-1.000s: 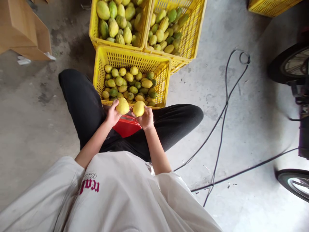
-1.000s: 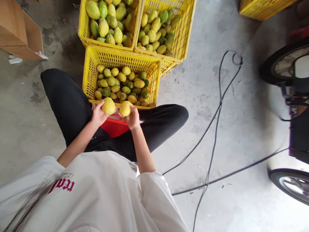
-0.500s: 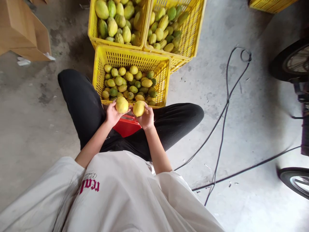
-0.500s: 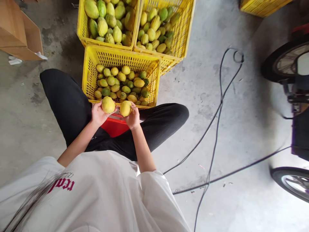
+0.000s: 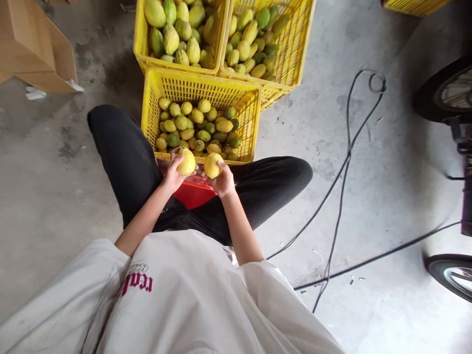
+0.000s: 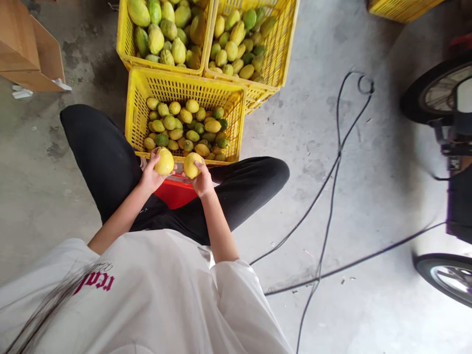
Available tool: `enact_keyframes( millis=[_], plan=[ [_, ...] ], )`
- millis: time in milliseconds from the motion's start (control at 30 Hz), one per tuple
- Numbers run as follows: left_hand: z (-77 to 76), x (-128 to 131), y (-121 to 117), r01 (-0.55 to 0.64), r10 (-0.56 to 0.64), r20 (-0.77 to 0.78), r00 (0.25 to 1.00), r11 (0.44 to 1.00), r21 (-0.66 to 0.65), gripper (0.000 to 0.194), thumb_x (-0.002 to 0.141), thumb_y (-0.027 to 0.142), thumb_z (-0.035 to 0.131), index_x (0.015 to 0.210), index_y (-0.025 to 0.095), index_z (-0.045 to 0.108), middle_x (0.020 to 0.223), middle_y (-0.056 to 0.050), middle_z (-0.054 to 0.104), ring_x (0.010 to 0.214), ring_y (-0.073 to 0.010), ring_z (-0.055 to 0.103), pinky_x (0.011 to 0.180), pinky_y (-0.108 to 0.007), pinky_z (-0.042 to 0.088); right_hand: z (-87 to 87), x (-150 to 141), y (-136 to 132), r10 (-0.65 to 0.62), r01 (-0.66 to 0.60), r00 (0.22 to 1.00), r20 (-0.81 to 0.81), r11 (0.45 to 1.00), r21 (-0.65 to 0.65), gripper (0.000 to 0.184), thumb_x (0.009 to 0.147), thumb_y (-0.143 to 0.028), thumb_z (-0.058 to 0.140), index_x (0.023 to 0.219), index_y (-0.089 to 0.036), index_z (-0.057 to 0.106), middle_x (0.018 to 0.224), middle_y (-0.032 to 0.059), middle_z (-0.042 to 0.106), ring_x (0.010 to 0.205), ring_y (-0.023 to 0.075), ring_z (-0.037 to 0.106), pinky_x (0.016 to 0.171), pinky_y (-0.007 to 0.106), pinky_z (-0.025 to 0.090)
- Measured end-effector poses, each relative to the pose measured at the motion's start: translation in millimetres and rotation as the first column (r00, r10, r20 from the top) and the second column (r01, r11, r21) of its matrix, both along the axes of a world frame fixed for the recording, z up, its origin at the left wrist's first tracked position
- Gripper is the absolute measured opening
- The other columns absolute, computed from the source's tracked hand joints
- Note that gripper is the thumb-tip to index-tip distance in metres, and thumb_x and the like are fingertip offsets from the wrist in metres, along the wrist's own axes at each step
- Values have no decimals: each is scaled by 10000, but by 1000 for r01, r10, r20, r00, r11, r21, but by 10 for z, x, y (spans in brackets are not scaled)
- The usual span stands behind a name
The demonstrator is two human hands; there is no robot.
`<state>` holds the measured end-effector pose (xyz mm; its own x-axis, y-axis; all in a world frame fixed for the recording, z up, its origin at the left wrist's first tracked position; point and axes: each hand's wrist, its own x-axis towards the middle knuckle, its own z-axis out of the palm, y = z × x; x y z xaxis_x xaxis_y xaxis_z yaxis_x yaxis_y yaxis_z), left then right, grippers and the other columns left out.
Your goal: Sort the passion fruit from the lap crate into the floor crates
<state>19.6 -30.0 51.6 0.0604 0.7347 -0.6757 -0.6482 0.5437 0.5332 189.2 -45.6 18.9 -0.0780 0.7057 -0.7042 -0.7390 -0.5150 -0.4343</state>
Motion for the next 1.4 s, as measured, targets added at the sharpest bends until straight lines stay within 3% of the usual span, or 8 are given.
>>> enact_keyframes(
  millis=[267,500,667,867,1000,1100,1200,1400],
  plan=[
    [37,-28,18,9,-8,66,998,1000,-14,461,1002,281,543,1453,238,629,1086,-72,789,942,-272,833,808,-379,687,22,40,-1,-20,21,998,-67,1000,20,273,885,-340,632,1146,-262,629,1004,21,776,1060,278,798,872,412,711],
    [-29,-25,-12,49,-47,-33,998,997,64,299,974,270,664,1268,292,613,1143,-31,739,963,-246,825,834,-372,681,3,62,-4,15,-11,997,-76,999,53,261,870,-355,610,1116,-266,612,1005,48,802,1165,323,798,955,518,718],
    [-58,-35,-31,134,-130,-45,991,984,119,328,957,261,674,1276,294,608,1054,-8,713,844,-224,809,639,-303,621,-51,26,-22,12,-11,1000,-25,999,46,304,840,-322,750,1104,-265,610,970,19,781,1096,298,809,987,490,720],
    [-40,-25,-1,115,-116,5,993,993,22,338,1044,390,577,1339,245,655,1203,-85,766,1112,-315,825,852,-416,702,-45,16,-21,3,-2,1000,-15,997,82,321,818,-275,734,1113,-281,607,987,-14,765,1094,269,800,1006,441,705],
    [-15,-14,-4,114,-114,-3,994,992,49,283,1061,323,568,1331,271,632,1204,-78,792,1108,-294,835,779,-365,705,40,34,1,-5,10,997,-80,998,60,272,839,-317,626,1108,-277,606,1064,41,801,1225,315,770,1013,498,696],
    [-5,-13,-11,87,-85,-46,995,995,47,138,1056,281,590,1186,278,639,1091,-43,785,1044,-270,850,698,-307,694,111,17,19,-6,10,998,-68,999,52,272,852,-336,601,1116,-272,617,1096,70,811,1283,331,757,1002,517,694],
    [10,-17,-8,44,-45,-70,997,999,-7,77,1029,314,668,1092,270,663,1027,-41,770,1096,-285,848,779,-326,727,150,-1,29,-4,6,999,-41,999,34,253,873,-357,631,1108,-261,626,1055,76,804,1269,336,768,985,506,700],
    [52,-21,7,13,-12,36,999,1000,-26,298,1013,398,590,1189,196,720,1053,-116,787,1252,-357,798,989,-476,717,157,15,9,1,-1,1000,14,999,39,356,881,-306,738,1205,-312,590,1059,-19,768,948,222,805,695,291,681]
  ],
)
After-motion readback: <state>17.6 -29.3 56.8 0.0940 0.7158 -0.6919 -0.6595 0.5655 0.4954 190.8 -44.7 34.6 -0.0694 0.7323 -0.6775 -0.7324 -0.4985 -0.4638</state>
